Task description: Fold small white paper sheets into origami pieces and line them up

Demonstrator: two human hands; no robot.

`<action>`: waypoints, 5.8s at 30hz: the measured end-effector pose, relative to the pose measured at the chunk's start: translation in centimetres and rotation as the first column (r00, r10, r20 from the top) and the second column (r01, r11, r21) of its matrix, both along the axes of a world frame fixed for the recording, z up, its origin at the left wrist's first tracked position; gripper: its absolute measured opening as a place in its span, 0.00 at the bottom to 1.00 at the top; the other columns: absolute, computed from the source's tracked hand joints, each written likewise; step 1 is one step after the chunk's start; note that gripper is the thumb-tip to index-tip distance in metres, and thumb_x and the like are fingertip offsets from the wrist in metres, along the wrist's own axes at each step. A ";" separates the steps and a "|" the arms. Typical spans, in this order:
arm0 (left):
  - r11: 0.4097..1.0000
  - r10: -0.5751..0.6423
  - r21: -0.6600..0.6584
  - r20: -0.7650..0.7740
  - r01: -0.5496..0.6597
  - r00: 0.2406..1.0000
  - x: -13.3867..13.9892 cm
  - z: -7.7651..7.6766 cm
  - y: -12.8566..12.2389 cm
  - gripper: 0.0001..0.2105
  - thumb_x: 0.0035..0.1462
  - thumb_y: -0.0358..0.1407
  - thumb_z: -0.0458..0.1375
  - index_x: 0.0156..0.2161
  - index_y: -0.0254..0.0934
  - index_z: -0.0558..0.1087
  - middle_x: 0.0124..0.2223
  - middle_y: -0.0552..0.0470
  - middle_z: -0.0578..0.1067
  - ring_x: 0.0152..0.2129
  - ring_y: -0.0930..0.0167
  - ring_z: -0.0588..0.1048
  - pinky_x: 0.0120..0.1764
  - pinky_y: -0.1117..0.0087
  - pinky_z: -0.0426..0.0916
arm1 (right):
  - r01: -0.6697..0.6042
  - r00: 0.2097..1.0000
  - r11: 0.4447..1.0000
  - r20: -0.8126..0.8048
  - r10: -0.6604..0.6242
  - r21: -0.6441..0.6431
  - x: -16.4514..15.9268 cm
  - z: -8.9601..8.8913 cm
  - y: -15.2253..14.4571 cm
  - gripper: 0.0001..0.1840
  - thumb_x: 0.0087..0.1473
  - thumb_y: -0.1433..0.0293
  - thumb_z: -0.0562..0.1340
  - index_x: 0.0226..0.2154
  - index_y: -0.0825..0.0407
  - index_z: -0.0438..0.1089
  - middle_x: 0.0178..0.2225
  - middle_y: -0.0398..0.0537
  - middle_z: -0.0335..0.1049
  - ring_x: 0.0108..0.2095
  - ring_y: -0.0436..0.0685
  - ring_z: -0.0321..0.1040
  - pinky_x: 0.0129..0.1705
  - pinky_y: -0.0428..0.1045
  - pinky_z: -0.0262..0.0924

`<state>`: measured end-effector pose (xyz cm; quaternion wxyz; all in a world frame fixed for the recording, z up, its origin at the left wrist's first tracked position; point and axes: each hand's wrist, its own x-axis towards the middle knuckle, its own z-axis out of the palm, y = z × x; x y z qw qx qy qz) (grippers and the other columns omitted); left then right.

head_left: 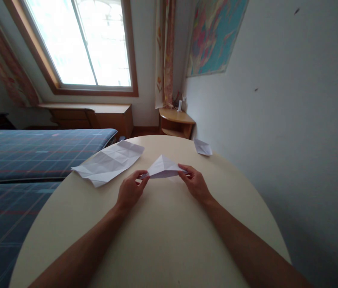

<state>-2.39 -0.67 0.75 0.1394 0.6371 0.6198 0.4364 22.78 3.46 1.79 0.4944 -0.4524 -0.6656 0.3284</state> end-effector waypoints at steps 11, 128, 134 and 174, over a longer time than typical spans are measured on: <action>1.000 -0.005 -0.030 -0.161 0.000 0.987 0.5 0.4 -0.5 0.14 0.64 0.47 0.51 0.35 0.42 0.73 0.35 0.52 0.81 0.29 0.67 0.79 0.30 0.71 0.67 | 0.066 0.987 0.986 0.138 -0.088 0.155 0.0 0.3 -0.6 0.17 0.62 0.60 0.59 0.50 0.45 0.75 0.50 0.47 0.76 0.44 0.61 0.76 0.47 0.56 0.70; 0.993 -0.116 -0.036 -0.556 0.115 0.823 1.2 0.4 -1.4 0.15 0.61 0.45 0.57 0.49 0.42 0.75 0.57 0.43 0.74 0.55 0.56 0.71 0.56 0.52 0.66 | -0.321 0.498 0.946 0.840 0.214 -0.051 -0.8 0.2 -2.6 0.41 0.63 0.47 0.50 0.68 0.55 0.50 0.69 0.56 0.46 0.70 0.68 0.39 0.68 0.66 0.38; 0.988 -0.143 -0.022 -0.529 0.155 0.836 0.9 0.3 -1.3 0.13 0.61 0.44 0.57 0.48 0.43 0.75 0.54 0.48 0.76 0.52 0.59 0.72 0.52 0.56 0.69 | -0.269 0.494 0.961 0.848 0.194 -0.062 -0.6 -0.4 -2.4 0.47 0.61 0.41 0.46 0.69 0.56 0.46 0.70 0.57 0.41 0.70 0.69 0.34 0.68 0.66 0.35; 0.997 -0.049 -0.078 -0.408 0.019 0.912 -0.3 -0.1 -0.1 0.10 0.64 0.33 0.51 0.41 0.40 0.76 0.42 0.49 0.80 0.44 0.64 0.75 0.45 0.65 0.69 | -0.634 0.438 0.761 0.747 0.499 -0.138 -1.6 1.4 -4.3 0.41 0.59 0.49 0.59 0.68 0.47 0.49 0.69 0.52 0.47 0.70 0.69 0.37 0.67 0.70 0.27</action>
